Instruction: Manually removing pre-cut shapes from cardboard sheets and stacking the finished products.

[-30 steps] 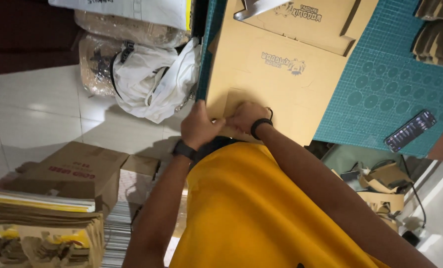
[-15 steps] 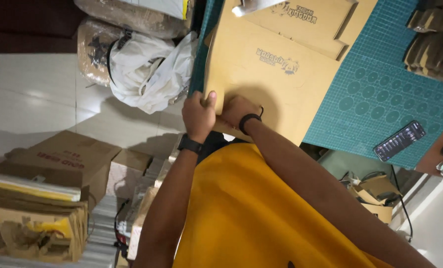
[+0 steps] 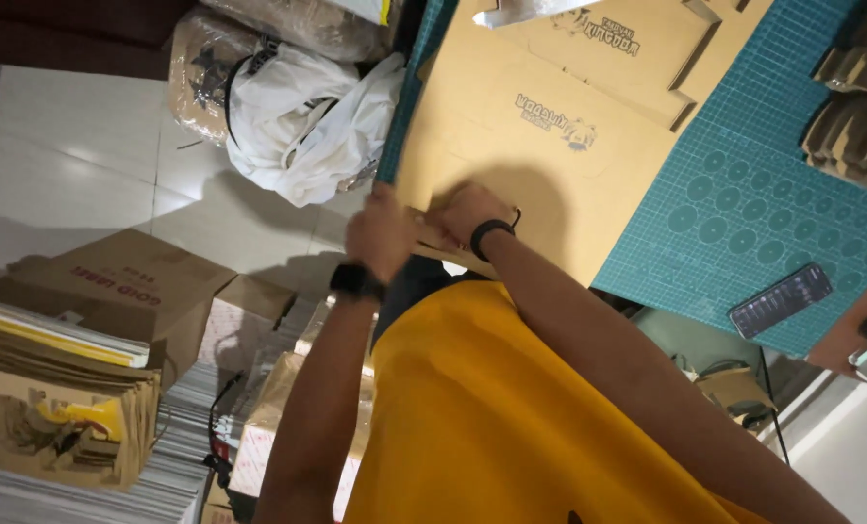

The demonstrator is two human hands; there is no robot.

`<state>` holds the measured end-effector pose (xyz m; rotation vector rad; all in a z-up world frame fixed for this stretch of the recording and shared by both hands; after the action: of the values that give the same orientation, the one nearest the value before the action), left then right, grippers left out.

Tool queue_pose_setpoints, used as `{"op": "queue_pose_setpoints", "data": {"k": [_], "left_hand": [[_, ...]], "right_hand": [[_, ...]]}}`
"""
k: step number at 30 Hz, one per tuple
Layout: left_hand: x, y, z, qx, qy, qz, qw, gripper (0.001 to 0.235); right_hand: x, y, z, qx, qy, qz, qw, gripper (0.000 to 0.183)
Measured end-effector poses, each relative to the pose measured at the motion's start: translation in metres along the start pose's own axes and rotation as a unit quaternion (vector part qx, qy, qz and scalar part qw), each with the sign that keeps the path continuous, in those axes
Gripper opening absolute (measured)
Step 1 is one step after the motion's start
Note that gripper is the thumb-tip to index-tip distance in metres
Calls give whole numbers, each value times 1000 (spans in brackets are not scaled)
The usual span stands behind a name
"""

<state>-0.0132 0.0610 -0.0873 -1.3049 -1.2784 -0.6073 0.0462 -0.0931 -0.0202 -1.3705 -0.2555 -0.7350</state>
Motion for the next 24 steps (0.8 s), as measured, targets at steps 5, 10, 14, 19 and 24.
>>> {"op": "queue_pose_setpoints", "data": {"k": [5,10,14,19,24], "left_hand": [[38,-15,-21,104,-186,51,976,46],[67,-43,-10,184,-419,81,885,50],[15,-63,-16,245,-768,0,591,47],[-44,-75,-19,320,-804,-68,496,62],[-41,-74,-15,339,-798,-106,487,25]], "right_hand": [[6,7,-5,-17,62,-36,997,17],[15,-22,10,12,111,-12,994,23],[-33,22,-15,80,153,12,985,28],[-40,10,-63,82,161,5,983,34],[-33,-1,-78,33,154,-16,987,39]]}}
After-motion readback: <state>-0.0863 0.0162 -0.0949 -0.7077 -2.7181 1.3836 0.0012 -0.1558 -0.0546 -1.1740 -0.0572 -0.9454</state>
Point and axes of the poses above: each hand's wrist, its own y-axis towards the middle knuckle, its own x-axis out of the back of the hand, z = x × y, the point moved 9 cm from there along y, towards the middle knuckle, and after that the axes turned 15 degrees about -z, right-handed, at the moved point
